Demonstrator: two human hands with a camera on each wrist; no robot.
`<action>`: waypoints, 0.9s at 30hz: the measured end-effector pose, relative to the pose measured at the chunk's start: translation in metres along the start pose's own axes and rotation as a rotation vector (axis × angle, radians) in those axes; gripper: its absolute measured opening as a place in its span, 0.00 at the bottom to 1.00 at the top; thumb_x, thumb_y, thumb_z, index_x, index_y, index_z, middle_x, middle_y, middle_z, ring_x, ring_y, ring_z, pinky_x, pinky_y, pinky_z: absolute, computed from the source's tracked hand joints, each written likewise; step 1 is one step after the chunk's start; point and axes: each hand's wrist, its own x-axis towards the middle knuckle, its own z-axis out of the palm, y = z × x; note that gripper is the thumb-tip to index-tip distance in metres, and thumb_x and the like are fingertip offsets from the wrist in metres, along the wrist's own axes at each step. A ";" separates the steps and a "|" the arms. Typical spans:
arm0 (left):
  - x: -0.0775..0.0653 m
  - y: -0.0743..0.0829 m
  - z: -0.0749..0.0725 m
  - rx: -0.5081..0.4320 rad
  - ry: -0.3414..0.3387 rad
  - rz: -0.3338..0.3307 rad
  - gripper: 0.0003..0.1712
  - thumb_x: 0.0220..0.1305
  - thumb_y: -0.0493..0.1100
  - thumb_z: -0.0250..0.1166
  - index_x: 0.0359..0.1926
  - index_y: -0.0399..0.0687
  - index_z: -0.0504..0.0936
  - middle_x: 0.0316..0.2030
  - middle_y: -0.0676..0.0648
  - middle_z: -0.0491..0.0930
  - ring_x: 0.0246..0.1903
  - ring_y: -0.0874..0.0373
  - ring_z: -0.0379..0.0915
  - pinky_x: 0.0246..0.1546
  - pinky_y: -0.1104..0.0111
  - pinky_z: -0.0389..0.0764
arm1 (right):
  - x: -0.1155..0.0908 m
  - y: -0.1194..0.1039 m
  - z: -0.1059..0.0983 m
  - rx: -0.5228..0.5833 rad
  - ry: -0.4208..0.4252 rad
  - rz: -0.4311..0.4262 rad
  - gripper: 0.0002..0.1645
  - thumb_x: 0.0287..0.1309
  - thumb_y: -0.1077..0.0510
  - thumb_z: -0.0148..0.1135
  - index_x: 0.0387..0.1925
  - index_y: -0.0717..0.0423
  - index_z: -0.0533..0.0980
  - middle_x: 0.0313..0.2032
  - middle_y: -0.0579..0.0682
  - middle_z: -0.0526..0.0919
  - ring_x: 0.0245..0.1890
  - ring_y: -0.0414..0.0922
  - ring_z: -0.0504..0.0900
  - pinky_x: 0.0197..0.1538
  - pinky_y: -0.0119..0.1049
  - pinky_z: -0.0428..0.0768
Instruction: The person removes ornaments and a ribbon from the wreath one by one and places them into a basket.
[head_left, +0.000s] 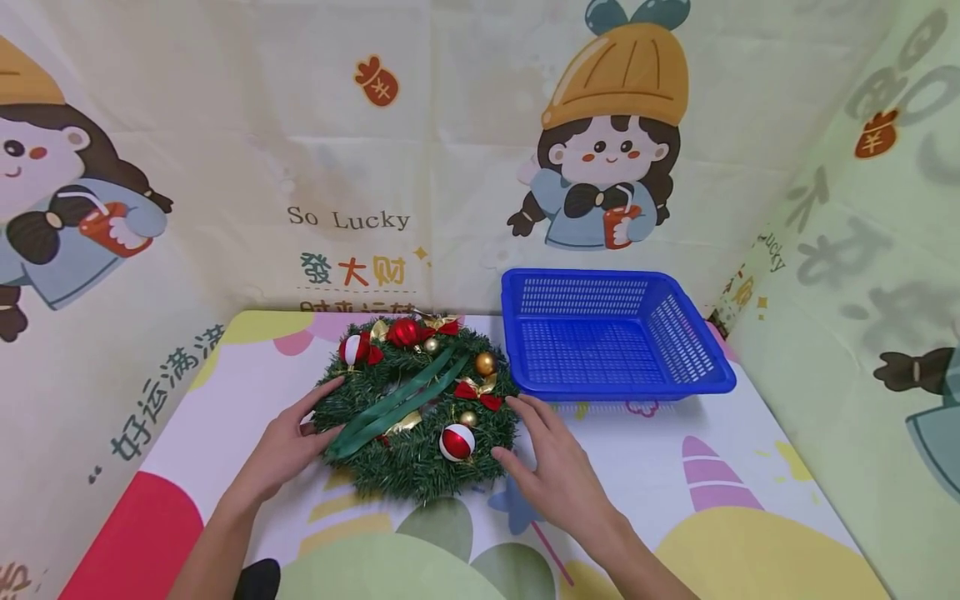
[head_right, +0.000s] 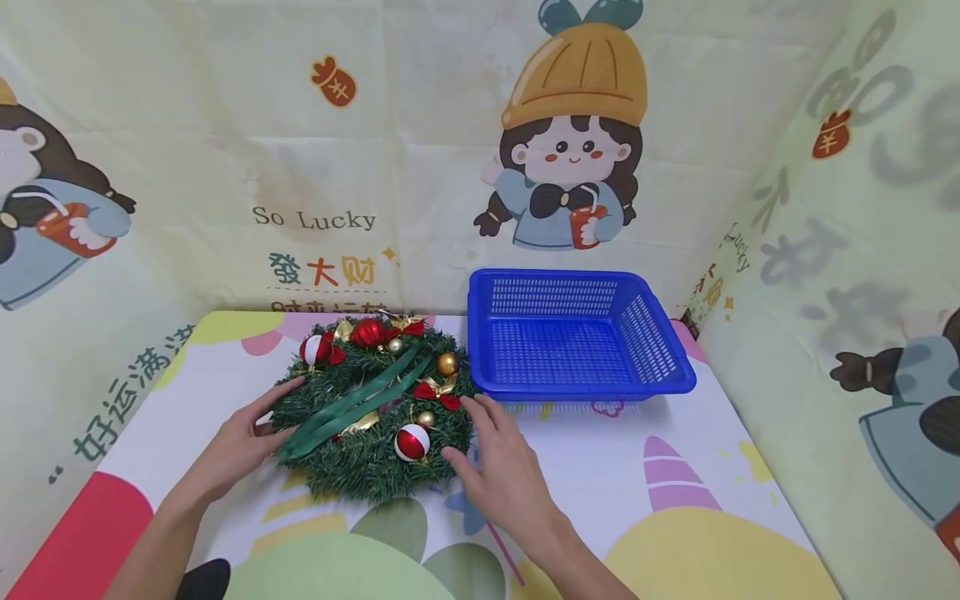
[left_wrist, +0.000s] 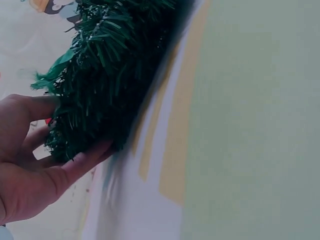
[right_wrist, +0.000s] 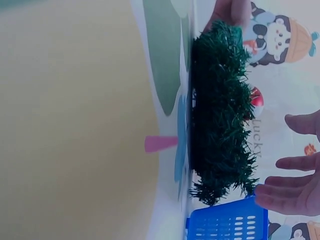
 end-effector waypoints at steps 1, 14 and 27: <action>0.001 0.000 0.000 0.000 0.005 0.008 0.43 0.70 0.44 0.70 0.80 0.69 0.61 0.42 0.41 0.68 0.16 0.62 0.57 0.18 0.66 0.68 | 0.000 -0.001 0.000 0.006 -0.004 0.003 0.41 0.66 0.45 0.71 0.75 0.52 0.68 0.74 0.57 0.70 0.72 0.59 0.73 0.65 0.61 0.75; 0.014 -0.004 -0.002 -0.004 0.025 0.030 0.42 0.71 0.40 0.69 0.79 0.69 0.64 0.48 0.38 0.72 0.18 0.55 0.63 0.20 0.67 0.71 | 0.006 -0.004 0.005 0.046 -0.026 -0.016 0.40 0.66 0.47 0.71 0.75 0.50 0.69 0.73 0.55 0.71 0.71 0.57 0.73 0.67 0.60 0.75; 0.016 -0.010 -0.003 0.071 0.022 0.226 0.41 0.69 0.34 0.69 0.78 0.62 0.68 0.85 0.47 0.41 0.80 0.32 0.47 0.55 0.73 0.73 | 0.012 -0.005 0.006 0.062 -0.033 -0.034 0.39 0.66 0.48 0.71 0.74 0.52 0.70 0.72 0.55 0.72 0.69 0.57 0.76 0.66 0.58 0.75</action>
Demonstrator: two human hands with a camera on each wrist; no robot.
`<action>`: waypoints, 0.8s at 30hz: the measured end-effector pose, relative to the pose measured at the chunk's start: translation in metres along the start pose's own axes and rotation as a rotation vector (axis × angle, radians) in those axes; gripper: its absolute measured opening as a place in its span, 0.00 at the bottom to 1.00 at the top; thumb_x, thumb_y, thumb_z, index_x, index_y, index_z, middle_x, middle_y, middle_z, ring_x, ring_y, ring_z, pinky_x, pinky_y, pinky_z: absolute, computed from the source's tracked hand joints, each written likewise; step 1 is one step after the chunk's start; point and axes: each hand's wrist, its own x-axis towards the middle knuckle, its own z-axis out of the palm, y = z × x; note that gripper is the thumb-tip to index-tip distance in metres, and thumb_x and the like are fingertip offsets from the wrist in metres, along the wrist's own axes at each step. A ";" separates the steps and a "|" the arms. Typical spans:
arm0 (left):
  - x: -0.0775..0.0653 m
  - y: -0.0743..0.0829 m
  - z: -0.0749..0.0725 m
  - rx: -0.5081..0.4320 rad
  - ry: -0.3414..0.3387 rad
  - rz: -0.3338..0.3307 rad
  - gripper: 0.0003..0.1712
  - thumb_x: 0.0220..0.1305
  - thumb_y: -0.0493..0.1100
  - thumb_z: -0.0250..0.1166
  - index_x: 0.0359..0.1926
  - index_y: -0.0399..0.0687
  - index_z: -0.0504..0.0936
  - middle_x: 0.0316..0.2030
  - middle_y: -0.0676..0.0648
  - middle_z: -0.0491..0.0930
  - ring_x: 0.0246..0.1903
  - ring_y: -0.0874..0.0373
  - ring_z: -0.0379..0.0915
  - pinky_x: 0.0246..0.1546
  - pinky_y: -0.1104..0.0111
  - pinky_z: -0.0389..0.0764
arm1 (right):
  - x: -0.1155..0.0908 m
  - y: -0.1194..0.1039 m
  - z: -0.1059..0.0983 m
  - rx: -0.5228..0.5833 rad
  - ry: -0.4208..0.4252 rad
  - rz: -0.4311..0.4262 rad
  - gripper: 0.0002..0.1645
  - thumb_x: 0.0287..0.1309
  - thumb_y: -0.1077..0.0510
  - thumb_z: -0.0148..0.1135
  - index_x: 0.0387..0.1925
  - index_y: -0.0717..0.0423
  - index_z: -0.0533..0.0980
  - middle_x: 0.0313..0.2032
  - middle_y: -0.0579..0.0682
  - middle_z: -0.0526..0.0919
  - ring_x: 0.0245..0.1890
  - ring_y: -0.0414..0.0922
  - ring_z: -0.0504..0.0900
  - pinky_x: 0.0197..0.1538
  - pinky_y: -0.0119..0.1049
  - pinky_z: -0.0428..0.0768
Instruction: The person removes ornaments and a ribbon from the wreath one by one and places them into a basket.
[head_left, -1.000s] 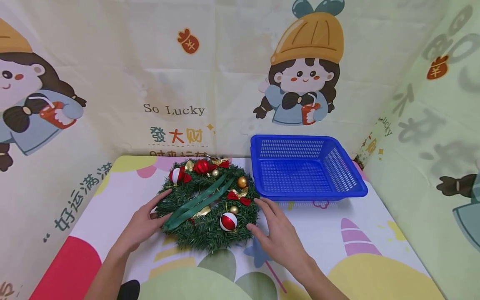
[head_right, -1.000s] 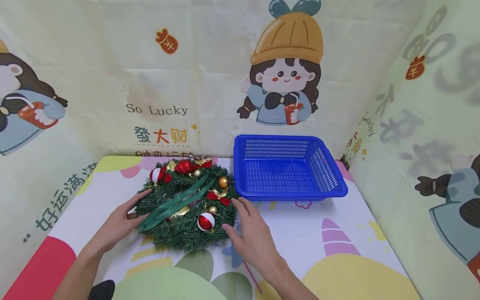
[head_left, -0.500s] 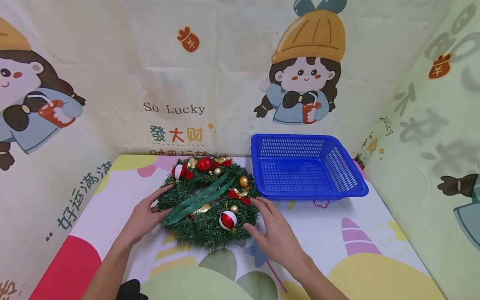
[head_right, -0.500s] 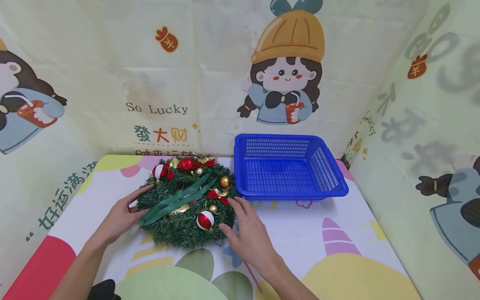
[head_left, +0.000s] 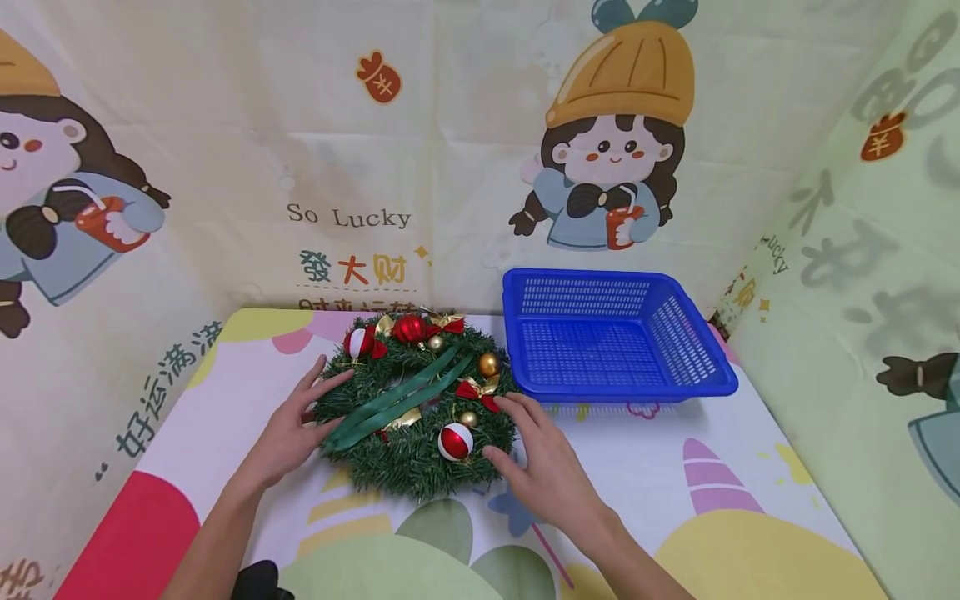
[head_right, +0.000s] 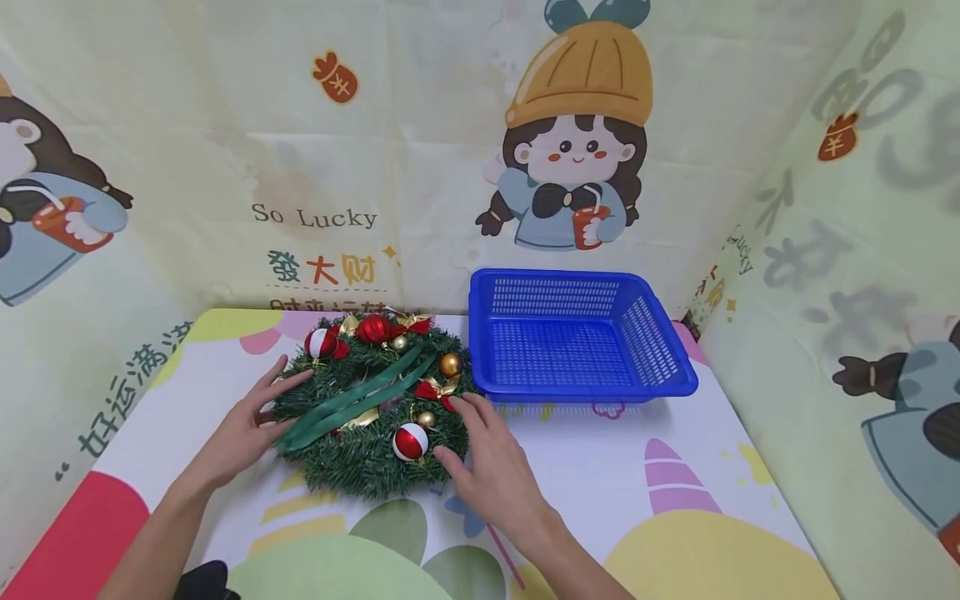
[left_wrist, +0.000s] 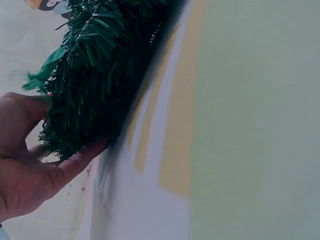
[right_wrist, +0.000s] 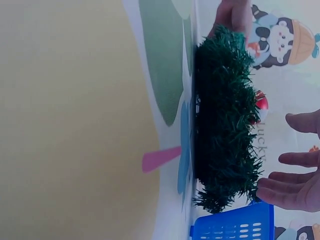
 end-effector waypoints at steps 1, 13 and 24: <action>0.000 0.000 0.000 0.012 -0.006 0.018 0.41 0.69 0.34 0.68 0.78 0.62 0.67 0.85 0.48 0.40 0.80 0.32 0.46 0.55 0.70 0.73 | 0.000 0.000 0.000 0.002 0.002 -0.001 0.39 0.66 0.48 0.72 0.74 0.52 0.70 0.72 0.55 0.72 0.69 0.56 0.76 0.66 0.58 0.76; -0.002 -0.006 0.000 0.062 -0.029 0.057 0.34 0.74 0.42 0.66 0.77 0.65 0.69 0.83 0.41 0.48 0.74 0.31 0.61 0.57 0.55 0.78 | 0.004 0.000 -0.003 0.051 0.033 -0.072 0.32 0.66 0.52 0.72 0.68 0.54 0.75 0.68 0.54 0.76 0.66 0.53 0.79 0.65 0.53 0.78; 0.002 -0.012 0.005 0.167 0.063 0.239 0.40 0.65 0.29 0.69 0.75 0.53 0.73 0.85 0.44 0.41 0.68 0.34 0.70 0.31 0.73 0.79 | 0.006 0.000 -0.001 0.048 0.032 -0.139 0.30 0.66 0.54 0.72 0.67 0.54 0.77 0.67 0.54 0.77 0.66 0.53 0.79 0.64 0.54 0.79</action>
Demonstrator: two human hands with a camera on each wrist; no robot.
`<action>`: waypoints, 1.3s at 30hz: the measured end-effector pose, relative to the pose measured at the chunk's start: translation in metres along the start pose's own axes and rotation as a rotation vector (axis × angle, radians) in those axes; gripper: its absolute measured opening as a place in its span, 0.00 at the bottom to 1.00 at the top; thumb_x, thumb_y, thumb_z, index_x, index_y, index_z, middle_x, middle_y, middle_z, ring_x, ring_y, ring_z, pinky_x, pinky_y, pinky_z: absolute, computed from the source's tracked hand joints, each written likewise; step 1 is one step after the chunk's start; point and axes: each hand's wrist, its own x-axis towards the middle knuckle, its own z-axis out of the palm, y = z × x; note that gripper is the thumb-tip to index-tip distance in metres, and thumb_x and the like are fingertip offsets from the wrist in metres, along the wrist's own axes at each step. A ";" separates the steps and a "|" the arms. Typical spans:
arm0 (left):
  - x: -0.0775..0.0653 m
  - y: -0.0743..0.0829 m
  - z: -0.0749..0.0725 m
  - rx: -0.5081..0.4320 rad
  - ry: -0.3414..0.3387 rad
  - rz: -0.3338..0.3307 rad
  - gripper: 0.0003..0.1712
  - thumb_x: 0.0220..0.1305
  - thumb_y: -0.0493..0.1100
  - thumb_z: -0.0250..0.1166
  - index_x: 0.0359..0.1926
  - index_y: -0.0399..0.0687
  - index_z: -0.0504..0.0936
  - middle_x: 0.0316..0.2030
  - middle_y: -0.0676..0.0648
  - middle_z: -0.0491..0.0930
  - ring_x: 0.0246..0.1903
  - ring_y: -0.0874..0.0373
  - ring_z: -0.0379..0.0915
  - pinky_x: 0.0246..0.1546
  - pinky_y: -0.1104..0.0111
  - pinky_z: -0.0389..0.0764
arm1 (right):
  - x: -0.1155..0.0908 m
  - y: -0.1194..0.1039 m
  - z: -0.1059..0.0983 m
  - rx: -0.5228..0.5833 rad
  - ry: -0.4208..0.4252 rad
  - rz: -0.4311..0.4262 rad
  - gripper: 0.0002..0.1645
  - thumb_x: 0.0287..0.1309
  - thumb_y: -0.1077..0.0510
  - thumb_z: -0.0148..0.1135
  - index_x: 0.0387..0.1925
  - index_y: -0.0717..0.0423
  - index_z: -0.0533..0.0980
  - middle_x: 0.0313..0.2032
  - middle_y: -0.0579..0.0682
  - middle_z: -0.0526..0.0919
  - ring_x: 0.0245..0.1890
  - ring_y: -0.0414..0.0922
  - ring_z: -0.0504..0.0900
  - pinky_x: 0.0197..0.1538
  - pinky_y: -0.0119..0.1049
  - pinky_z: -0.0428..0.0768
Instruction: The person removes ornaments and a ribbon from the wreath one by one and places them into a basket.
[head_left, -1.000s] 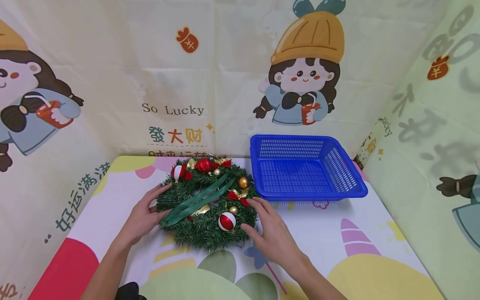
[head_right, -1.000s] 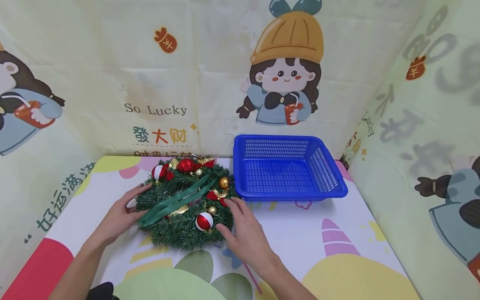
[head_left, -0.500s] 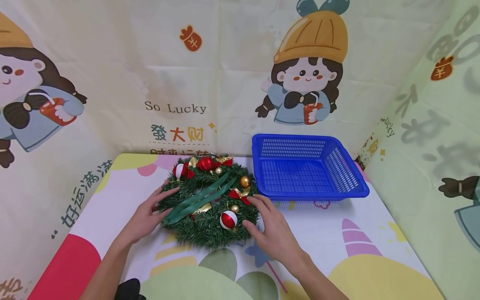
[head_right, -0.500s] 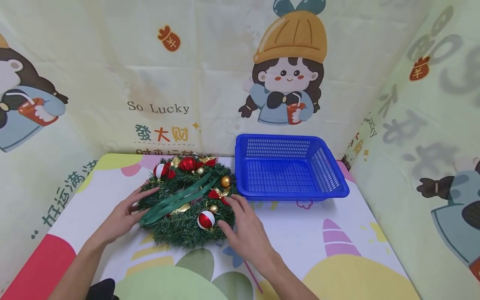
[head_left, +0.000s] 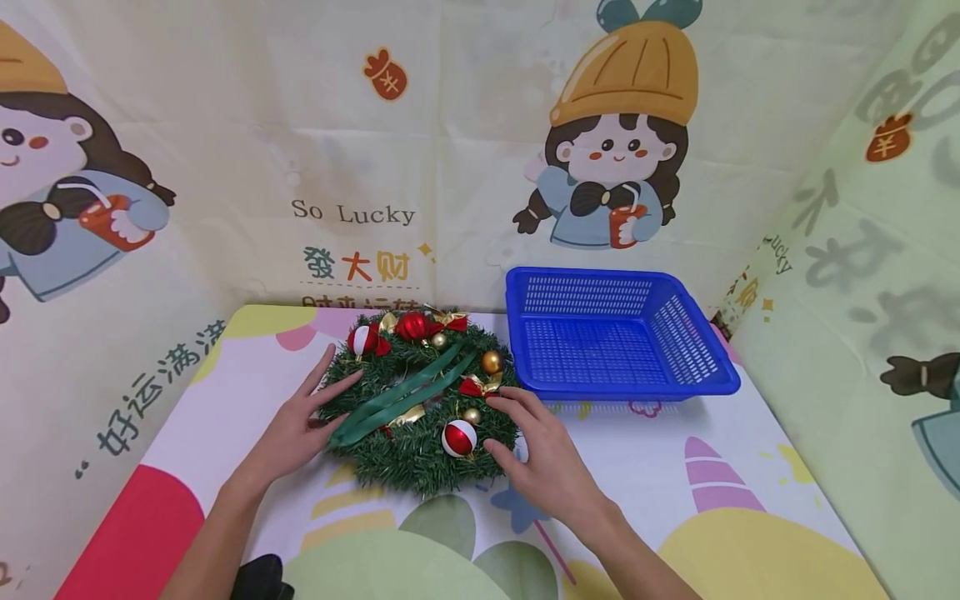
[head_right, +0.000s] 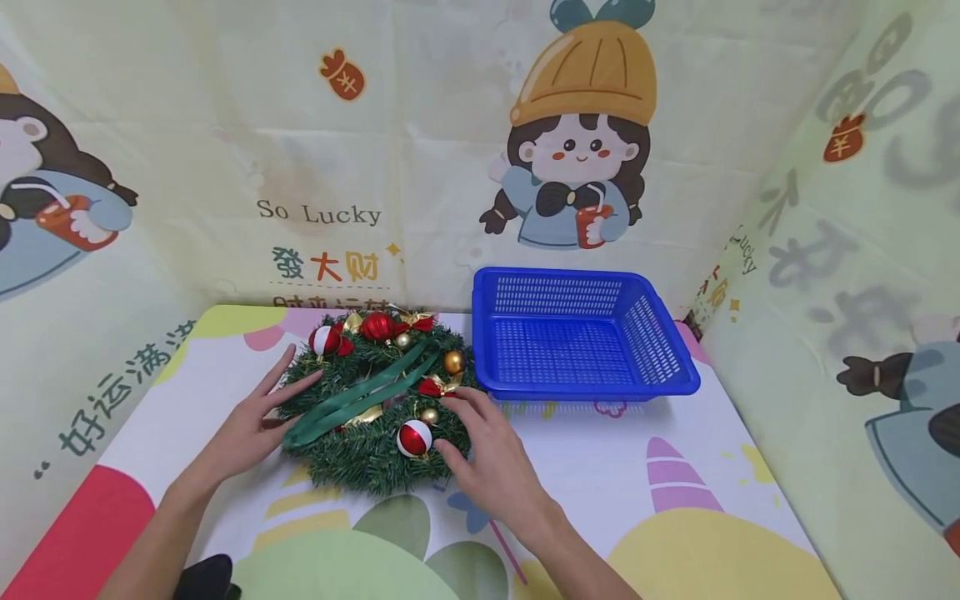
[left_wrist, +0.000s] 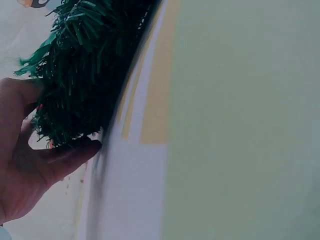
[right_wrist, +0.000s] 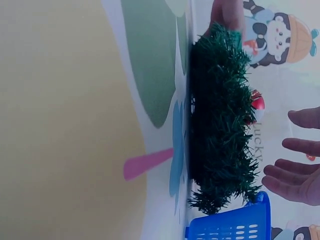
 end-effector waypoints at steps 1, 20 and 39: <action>0.000 0.001 0.000 0.021 0.006 0.015 0.40 0.64 0.28 0.70 0.75 0.53 0.73 0.84 0.43 0.42 0.64 0.37 0.73 0.30 0.73 0.77 | 0.000 0.000 0.000 -0.002 0.002 -0.006 0.30 0.66 0.54 0.72 0.67 0.54 0.77 0.67 0.54 0.77 0.66 0.53 0.79 0.64 0.53 0.79; 0.006 0.003 -0.004 0.176 -0.132 0.038 0.29 0.78 0.42 0.60 0.77 0.58 0.71 0.83 0.48 0.52 0.76 0.35 0.60 0.57 0.46 0.75 | 0.003 -0.005 -0.001 -0.016 -0.013 -0.019 0.25 0.66 0.54 0.71 0.63 0.53 0.79 0.64 0.52 0.80 0.65 0.50 0.80 0.64 0.50 0.80; 0.008 -0.010 -0.008 0.071 -0.163 0.050 0.28 0.80 0.45 0.59 0.76 0.58 0.71 0.83 0.43 0.51 0.79 0.34 0.53 0.64 0.37 0.67 | 0.013 -0.005 0.004 0.011 -0.027 -0.057 0.25 0.60 0.58 0.76 0.59 0.55 0.82 0.58 0.49 0.84 0.59 0.49 0.84 0.58 0.47 0.83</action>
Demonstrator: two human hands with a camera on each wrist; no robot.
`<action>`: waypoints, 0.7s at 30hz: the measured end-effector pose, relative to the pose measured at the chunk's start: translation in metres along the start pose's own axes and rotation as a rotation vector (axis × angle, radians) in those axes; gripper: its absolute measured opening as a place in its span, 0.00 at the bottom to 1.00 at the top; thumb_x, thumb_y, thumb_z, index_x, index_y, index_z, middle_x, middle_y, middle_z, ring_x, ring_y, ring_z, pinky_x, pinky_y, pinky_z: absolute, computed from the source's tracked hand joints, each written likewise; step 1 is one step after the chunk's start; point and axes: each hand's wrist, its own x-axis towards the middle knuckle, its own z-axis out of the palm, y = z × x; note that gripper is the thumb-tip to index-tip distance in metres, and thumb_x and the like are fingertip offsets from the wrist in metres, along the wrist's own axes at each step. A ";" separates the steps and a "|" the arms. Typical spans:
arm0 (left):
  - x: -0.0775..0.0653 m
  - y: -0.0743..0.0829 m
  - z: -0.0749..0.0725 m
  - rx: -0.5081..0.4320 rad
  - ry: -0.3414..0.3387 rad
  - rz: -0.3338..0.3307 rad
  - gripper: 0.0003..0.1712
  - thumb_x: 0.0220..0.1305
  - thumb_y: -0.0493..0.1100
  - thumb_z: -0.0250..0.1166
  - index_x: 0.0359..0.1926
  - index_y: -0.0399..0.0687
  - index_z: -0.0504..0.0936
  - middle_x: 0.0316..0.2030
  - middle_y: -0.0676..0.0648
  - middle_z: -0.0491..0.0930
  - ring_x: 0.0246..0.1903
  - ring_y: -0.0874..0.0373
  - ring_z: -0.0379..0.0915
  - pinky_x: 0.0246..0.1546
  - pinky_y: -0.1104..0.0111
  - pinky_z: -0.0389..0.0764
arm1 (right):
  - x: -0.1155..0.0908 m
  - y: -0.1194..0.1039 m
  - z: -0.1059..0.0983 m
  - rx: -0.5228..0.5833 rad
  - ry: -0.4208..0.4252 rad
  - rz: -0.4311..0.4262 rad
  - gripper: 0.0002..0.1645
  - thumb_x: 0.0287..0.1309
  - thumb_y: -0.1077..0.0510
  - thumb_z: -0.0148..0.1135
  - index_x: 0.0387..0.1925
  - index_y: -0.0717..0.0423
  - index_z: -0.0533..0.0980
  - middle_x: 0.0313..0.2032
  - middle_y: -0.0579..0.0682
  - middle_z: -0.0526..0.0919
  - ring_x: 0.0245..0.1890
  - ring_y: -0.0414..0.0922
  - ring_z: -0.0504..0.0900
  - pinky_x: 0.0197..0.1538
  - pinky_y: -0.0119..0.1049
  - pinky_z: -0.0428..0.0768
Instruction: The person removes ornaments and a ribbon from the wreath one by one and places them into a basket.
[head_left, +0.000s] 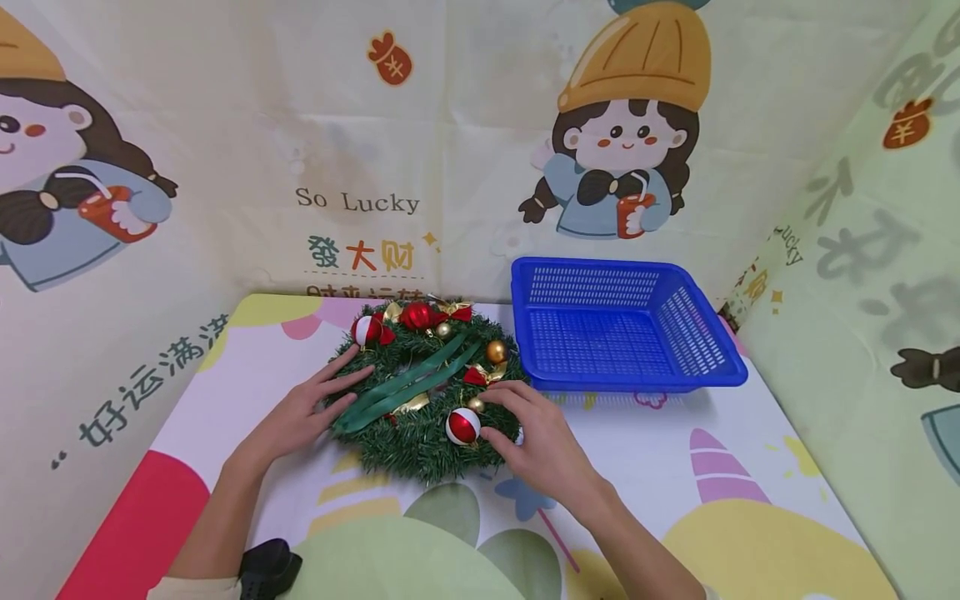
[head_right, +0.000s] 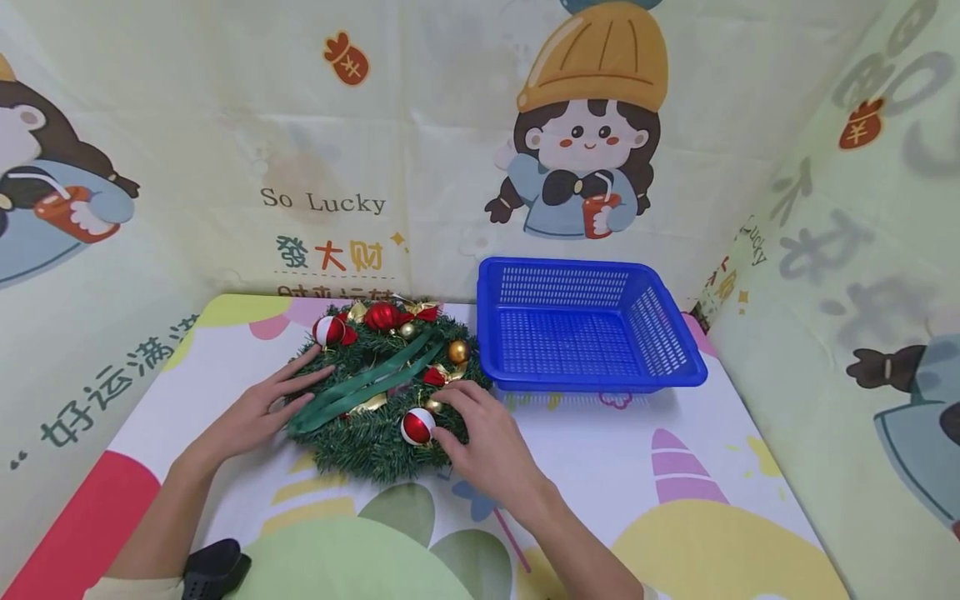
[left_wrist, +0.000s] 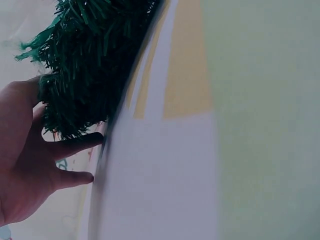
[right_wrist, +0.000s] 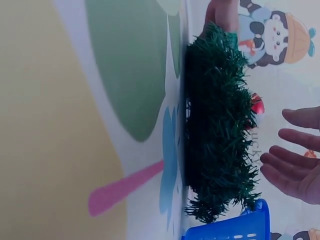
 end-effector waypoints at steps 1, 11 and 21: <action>0.000 0.000 0.000 0.004 0.001 -0.001 0.28 0.80 0.45 0.59 0.76 0.58 0.71 0.83 0.44 0.51 0.79 0.35 0.53 0.64 0.38 0.68 | 0.001 0.000 0.001 0.008 -0.007 -0.001 0.25 0.60 0.59 0.77 0.59 0.55 0.82 0.57 0.48 0.84 0.57 0.49 0.84 0.56 0.46 0.84; 0.001 -0.002 -0.002 0.030 -0.004 -0.003 0.28 0.79 0.46 0.60 0.77 0.59 0.71 0.83 0.44 0.52 0.78 0.36 0.55 0.56 0.60 0.71 | 0.003 0.001 0.014 0.102 -0.070 0.023 0.29 0.55 0.61 0.80 0.58 0.53 0.81 0.50 0.47 0.85 0.48 0.46 0.85 0.46 0.43 0.85; 0.001 -0.003 -0.002 0.011 -0.009 -0.014 0.28 0.79 0.46 0.60 0.77 0.60 0.71 0.83 0.43 0.52 0.79 0.37 0.54 0.58 0.59 0.71 | 0.003 -0.002 0.021 0.144 -0.054 0.119 0.29 0.52 0.60 0.82 0.56 0.50 0.82 0.48 0.45 0.86 0.45 0.43 0.86 0.45 0.43 0.84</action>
